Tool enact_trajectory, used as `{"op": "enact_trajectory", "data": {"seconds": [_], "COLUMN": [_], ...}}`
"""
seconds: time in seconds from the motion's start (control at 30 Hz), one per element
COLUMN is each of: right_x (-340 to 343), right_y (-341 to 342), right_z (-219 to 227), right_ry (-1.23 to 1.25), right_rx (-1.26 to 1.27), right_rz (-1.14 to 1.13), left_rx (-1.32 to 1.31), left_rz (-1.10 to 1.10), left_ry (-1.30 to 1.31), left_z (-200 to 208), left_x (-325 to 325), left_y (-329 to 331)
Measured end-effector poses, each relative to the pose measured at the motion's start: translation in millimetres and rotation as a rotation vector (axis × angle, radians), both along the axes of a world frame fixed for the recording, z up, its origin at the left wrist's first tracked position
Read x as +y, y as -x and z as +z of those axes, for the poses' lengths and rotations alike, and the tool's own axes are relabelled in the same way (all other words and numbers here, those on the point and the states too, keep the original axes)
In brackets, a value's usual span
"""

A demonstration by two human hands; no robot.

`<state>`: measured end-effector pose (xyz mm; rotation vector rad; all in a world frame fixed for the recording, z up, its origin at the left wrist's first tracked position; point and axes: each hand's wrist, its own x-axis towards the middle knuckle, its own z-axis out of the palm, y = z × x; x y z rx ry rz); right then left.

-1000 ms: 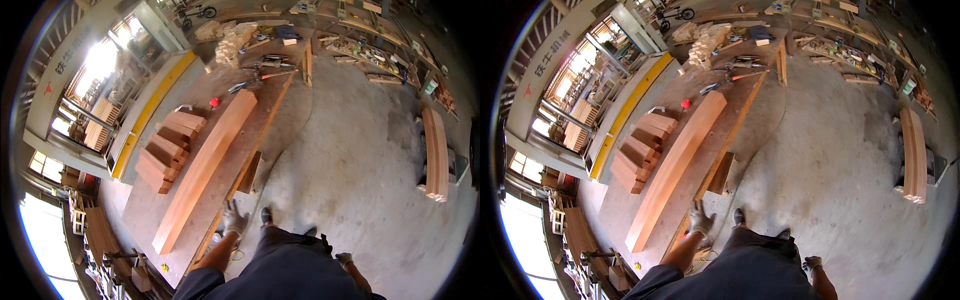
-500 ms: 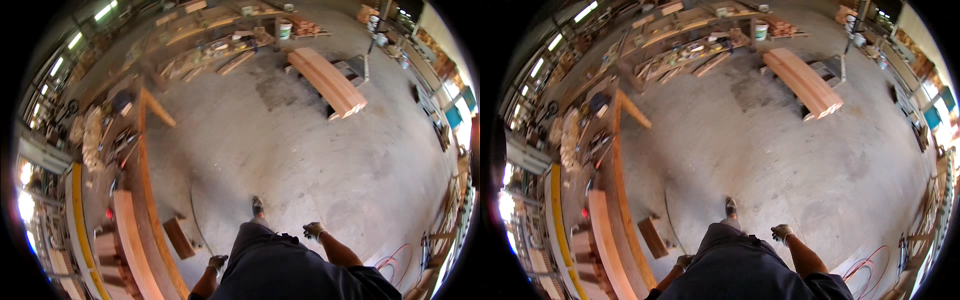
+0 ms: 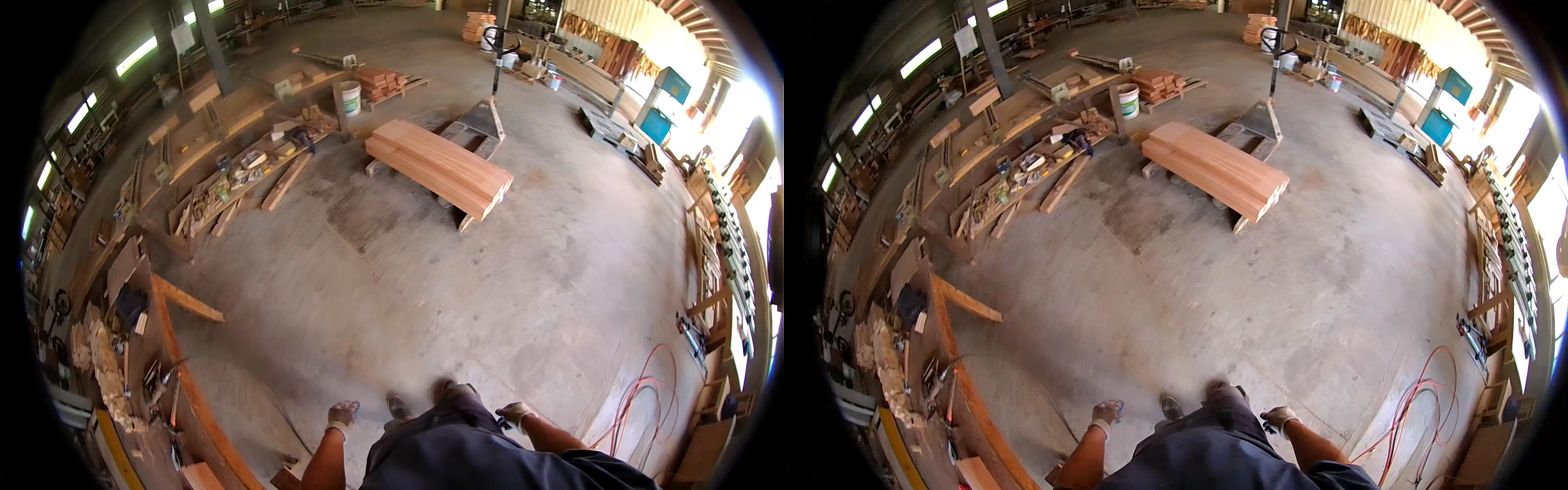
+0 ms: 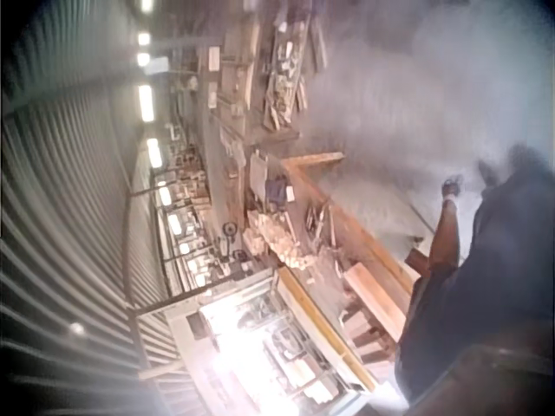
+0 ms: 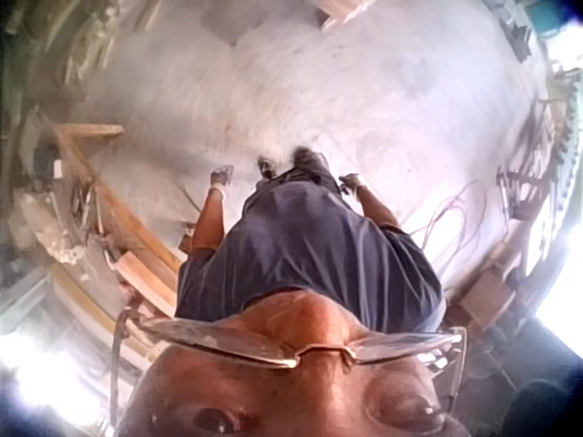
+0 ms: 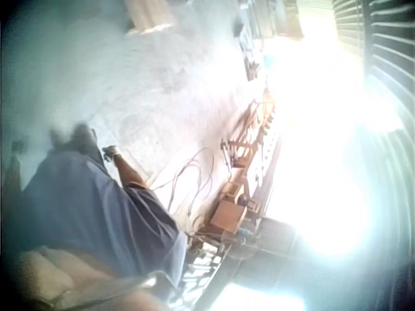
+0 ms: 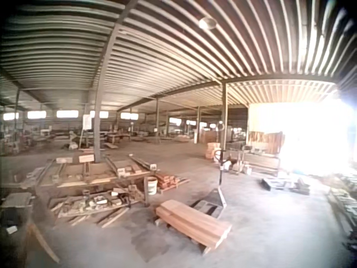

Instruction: The person repeatedly picks up long wooden planks from a pallet and carries them to a workbench, stacking them in a neat pile. The person then uses a tape measure to measure the length of the stacked planks.

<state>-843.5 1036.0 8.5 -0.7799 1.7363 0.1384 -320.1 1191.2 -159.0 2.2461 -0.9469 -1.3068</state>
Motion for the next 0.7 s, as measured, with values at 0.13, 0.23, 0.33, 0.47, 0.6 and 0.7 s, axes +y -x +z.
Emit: {"op": "enact_trajectory", "data": {"seconds": [0.13,0.23,0.33,0.47,0.6,0.7], "right_x": [-20.3,-44.4,-74.3,-158.6,-269.5,-347.6], "right_y": [8.5,26.4,55.2,70.4,80.6,120.5], "right_z": [-24.1,-50.0,-97.8,-64.5,-62.8,-95.3], "right_ry": [-0.022,-0.042,-0.040,0.133,0.003,0.089], "right_rx": [0.022,0.028,0.048,0.043,-0.089,-0.055], "right_rz": [0.001,-0.011,0.073,0.355,-0.083,0.060], "left_rx": [-0.108,-0.417,-0.371,-0.138,-0.226,-0.314], "left_rz": [-0.131,-0.697,-1.009,-0.918,-0.767,-0.849], "left_ry": [0.043,-0.025,-0.392,-0.382,-0.451,-0.460], "left_z": [23.2,37.8,51.3,33.0,39.1,35.7], "left_x": [-66.1,-92.6,-113.6,-116.2,-169.5,-228.5], "left_y": [0.3,14.1,47.0,84.6,120.4,137.4]}}
